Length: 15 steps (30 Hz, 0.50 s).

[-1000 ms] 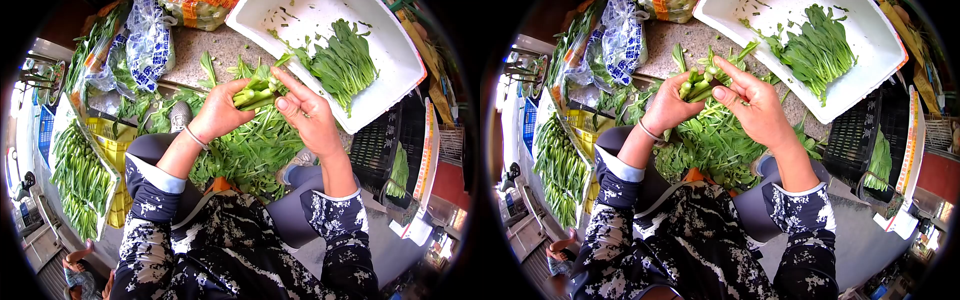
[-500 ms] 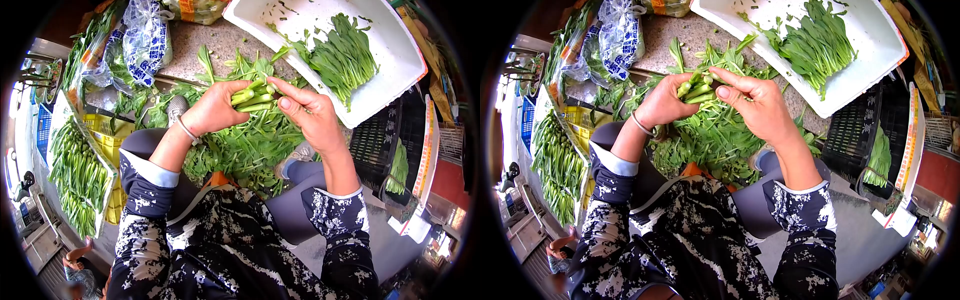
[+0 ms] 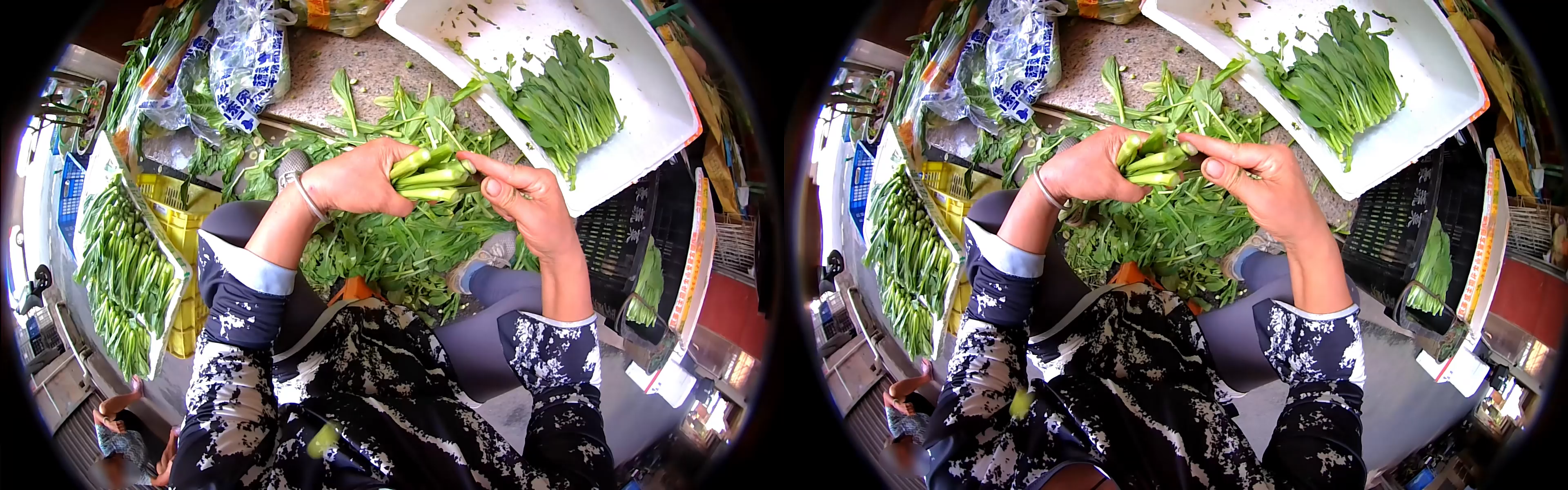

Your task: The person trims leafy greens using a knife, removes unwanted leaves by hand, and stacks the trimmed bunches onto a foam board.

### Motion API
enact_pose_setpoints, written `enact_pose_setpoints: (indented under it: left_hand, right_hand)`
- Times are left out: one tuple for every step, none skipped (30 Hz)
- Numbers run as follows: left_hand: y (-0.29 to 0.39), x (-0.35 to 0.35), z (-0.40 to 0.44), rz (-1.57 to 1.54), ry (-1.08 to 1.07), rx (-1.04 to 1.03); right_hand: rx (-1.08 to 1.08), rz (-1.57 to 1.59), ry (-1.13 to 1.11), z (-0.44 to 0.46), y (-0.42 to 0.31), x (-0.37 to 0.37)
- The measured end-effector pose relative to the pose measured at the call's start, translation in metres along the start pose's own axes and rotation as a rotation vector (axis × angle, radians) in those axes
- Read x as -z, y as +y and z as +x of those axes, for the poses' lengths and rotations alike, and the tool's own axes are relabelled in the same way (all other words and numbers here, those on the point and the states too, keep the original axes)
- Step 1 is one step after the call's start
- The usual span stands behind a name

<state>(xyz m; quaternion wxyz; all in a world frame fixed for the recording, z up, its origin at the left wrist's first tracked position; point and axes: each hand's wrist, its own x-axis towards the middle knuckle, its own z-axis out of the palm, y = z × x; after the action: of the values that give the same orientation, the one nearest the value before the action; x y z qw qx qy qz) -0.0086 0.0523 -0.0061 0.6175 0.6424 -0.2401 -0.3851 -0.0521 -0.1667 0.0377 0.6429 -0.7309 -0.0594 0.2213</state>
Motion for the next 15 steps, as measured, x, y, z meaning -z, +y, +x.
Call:
enact_pose_setpoints:
  left_hand:
    - [-0.001, -0.001, 0.001, -0.016, 0.027, 0.000]
    - [-0.002, -0.002, 0.003, -0.018, 0.028, -0.001]
    - [-0.003, -0.002, 0.005, 0.071, 0.096, 0.018]
    - [-0.005, -0.003, 0.008, 0.161, 0.164, 0.038]
    - [-0.006, -0.004, 0.010, 0.161, 0.161, 0.038]
    - [-0.008, -0.006, 0.011, 0.171, 0.207, 0.030]
    - [-0.009, -0.007, 0.013, 0.181, 0.252, 0.021]
    - [-0.009, -0.008, 0.013, 0.180, 0.276, 0.070]
    - [-0.010, -0.009, 0.014, 0.180, 0.273, 0.068]
    - [-0.011, -0.010, 0.015, 0.212, 0.326, 0.025]
    - [-0.012, -0.010, 0.016, 0.243, 0.382, -0.017]
    - [-0.010, -0.011, 0.016, 0.322, 0.435, -0.036]
    - [-0.012, -0.011, 0.017, 0.320, 0.435, -0.033]
    - [-0.015, -0.011, 0.018, 0.445, 0.499, -0.071]
    - [-0.016, -0.012, 0.019, 0.571, 0.560, -0.110]
  right_hand:
    - [-0.009, -0.023, 0.004, 0.001, 0.001, 0.000]
    - [0.033, -0.060, 0.073, 0.002, 0.001, -0.004]
    - [0.038, -0.062, 0.116, 0.004, 0.004, -0.007]
    - [0.043, -0.063, 0.158, 0.006, 0.006, -0.009]
    - [0.048, -0.065, 0.200, 0.008, 0.009, -0.011]
    - [0.117, -0.218, 0.348, 0.011, 0.014, -0.011]
    - [0.186, -0.372, 0.495, 0.015, 0.019, -0.010]
    - [0.214, -0.350, 0.535, 0.019, 0.022, -0.004]
    - [0.214, -0.352, 0.538, 0.017, 0.020, -0.004]
    - [0.112, -0.085, 0.411, 0.014, 0.014, -0.005]
    - [0.009, 0.181, 0.277, 0.011, 0.008, -0.006]
    - [0.029, 0.171, 0.257, 0.010, 0.003, -0.015]
    - [0.026, 0.172, 0.256, 0.011, 0.003, -0.016]
    - [0.052, 0.093, 0.198, 0.012, 0.005, -0.016]
    - [0.078, 0.013, 0.140, 0.012, 0.008, -0.017]
